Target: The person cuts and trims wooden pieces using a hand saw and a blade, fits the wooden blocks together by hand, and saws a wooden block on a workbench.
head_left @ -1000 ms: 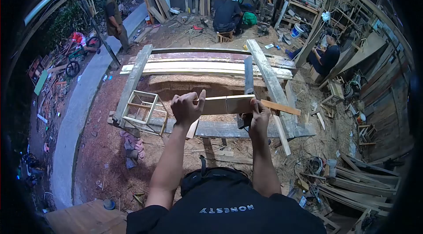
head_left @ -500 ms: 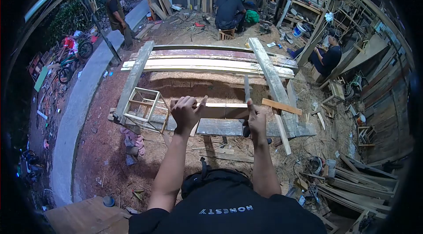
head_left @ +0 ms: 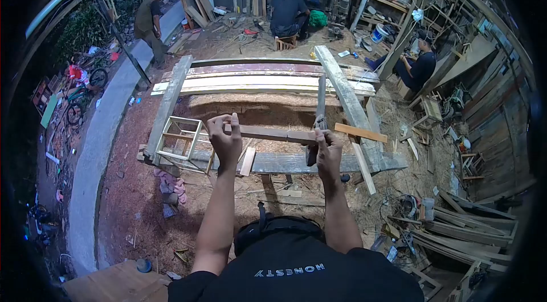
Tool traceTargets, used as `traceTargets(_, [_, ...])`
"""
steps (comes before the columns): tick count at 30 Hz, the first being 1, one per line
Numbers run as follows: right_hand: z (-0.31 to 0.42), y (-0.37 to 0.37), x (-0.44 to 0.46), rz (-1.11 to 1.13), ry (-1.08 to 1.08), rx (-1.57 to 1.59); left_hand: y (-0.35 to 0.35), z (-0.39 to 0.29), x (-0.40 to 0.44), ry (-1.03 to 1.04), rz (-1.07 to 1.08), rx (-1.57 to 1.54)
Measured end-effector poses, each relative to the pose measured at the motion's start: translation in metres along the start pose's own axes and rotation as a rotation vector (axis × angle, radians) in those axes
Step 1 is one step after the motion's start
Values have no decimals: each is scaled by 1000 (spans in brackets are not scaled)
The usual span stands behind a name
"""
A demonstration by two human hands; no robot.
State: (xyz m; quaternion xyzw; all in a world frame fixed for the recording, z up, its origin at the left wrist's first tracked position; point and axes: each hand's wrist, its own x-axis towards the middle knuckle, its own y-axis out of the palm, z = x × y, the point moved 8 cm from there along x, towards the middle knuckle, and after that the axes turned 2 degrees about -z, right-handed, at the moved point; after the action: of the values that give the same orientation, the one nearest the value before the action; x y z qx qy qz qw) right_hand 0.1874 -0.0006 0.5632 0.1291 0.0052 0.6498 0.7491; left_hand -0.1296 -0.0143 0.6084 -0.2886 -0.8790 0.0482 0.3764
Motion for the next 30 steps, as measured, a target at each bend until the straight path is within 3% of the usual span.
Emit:
traceTargets(2, [12,6,-2,26,26,-13,13,12,-2,-164,129,-214])
traceTargets(5, [11,5,3,1,83,52,10,5,-2,-216,153,-338])
traceTargets(8, [15,1,5,-139,39,110,17,18,-9,-231,92,-545])
traceTargets(11, [-3,-6,6,-71,120,81,15,9,-17,-337,86,-713])
traceTargets(19, [-7,-15,2,-118,127,297,23,14,-21,-344,137,-681])
traceTargets(21, [0,-15,4,-137,76,346,37,22,-41,-850,187,-979])
traceTargets(23, [7,-15,3,-123,76,328,45,42,-47,-855,219,-886])
traceTargets(25, [4,-18,4,-127,83,300,45,34,-47,-822,156,-1226])
traceTargets(30, [-17,-23,0,-112,202,206,42,32,-44,-810,146,-1264])
